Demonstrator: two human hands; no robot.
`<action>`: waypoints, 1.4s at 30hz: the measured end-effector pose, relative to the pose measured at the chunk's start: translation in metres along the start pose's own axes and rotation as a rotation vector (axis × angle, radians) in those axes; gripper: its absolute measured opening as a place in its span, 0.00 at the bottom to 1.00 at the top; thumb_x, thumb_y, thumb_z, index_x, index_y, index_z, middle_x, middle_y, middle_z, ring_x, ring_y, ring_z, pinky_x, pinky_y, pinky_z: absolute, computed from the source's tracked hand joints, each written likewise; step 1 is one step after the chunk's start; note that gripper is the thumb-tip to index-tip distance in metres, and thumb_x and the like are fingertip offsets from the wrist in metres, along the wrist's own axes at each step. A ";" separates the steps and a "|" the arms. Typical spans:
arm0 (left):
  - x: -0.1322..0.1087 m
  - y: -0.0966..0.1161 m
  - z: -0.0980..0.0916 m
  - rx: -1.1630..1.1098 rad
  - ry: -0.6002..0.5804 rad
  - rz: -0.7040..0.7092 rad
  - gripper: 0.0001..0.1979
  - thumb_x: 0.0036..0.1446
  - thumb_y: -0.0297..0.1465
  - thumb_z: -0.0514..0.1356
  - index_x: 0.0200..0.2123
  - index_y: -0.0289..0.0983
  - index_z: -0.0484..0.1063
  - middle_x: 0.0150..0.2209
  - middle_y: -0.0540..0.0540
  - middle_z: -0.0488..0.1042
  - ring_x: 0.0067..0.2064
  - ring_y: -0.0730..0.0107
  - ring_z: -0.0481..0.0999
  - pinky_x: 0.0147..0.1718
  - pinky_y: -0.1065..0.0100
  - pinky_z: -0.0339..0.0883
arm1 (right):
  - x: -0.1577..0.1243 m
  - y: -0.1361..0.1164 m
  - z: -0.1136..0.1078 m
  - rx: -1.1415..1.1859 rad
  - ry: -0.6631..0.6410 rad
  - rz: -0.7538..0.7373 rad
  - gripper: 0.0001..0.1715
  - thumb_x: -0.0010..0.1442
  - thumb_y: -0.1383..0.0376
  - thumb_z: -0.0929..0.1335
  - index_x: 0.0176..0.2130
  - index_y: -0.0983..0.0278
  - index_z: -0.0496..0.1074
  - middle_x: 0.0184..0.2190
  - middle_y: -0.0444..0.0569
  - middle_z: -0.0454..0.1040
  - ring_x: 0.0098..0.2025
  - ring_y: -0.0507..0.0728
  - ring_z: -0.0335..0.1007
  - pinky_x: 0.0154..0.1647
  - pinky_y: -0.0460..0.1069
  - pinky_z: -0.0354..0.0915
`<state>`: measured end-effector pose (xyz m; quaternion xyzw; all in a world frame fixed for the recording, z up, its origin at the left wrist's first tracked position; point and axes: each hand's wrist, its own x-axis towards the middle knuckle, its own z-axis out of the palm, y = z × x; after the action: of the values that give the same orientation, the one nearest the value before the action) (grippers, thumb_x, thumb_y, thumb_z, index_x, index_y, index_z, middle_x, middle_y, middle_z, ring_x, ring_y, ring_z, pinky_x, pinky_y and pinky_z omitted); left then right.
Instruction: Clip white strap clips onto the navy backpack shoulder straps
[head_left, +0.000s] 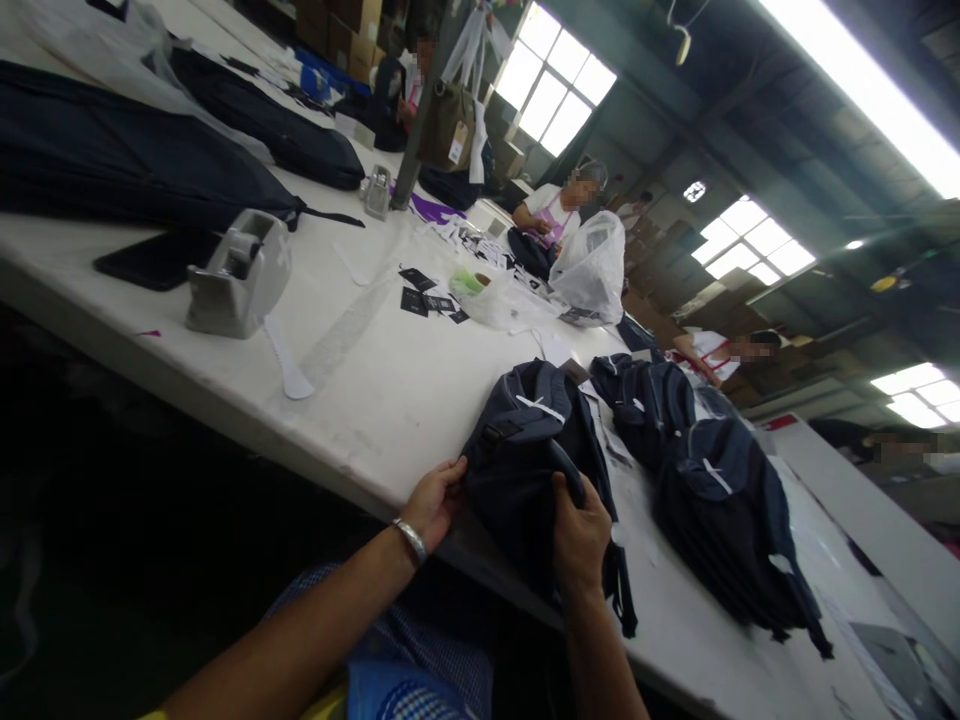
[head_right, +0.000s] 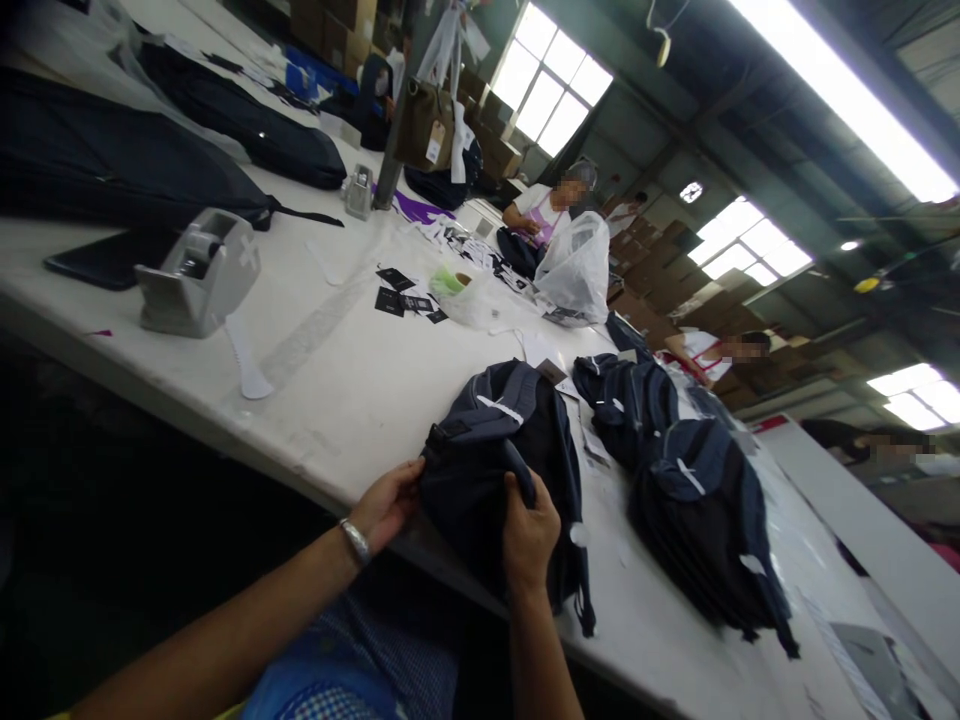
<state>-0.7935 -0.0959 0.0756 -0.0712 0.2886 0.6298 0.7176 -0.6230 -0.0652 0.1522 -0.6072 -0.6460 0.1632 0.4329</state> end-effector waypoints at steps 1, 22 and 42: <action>-0.001 0.000 0.000 -0.034 0.015 -0.015 0.01 0.51 0.28 0.63 0.30 0.36 0.73 0.30 0.47 0.77 0.29 0.71 0.76 0.30 0.71 0.70 | -0.001 0.002 0.000 0.031 0.009 0.001 0.25 0.54 0.51 0.68 0.44 0.66 0.76 0.35 0.50 0.78 0.38 0.60 0.72 0.39 0.51 0.65; -0.040 0.030 0.016 0.717 -0.033 0.203 0.27 0.38 0.40 0.71 0.42 0.33 0.74 0.44 0.37 0.76 0.46 0.57 0.75 0.43 0.64 0.69 | -0.018 -0.017 0.007 0.066 -0.001 -0.106 0.19 0.57 0.57 0.68 0.47 0.61 0.74 0.43 0.49 0.78 0.46 0.60 0.73 0.49 0.53 0.67; -0.010 0.042 0.002 1.066 -0.002 0.545 0.28 0.39 0.34 0.70 0.47 0.36 0.71 0.44 0.41 0.77 0.47 0.54 0.75 0.46 0.58 0.69 | -0.027 -0.009 0.038 -0.114 -0.163 -0.425 0.23 0.58 0.59 0.68 0.54 0.59 0.68 0.49 0.47 0.75 0.48 0.57 0.73 0.51 0.49 0.68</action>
<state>-0.8332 -0.0959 0.0933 0.3760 0.5720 0.5595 0.4674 -0.6604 -0.0801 0.1276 -0.4657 -0.8003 0.0800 0.3692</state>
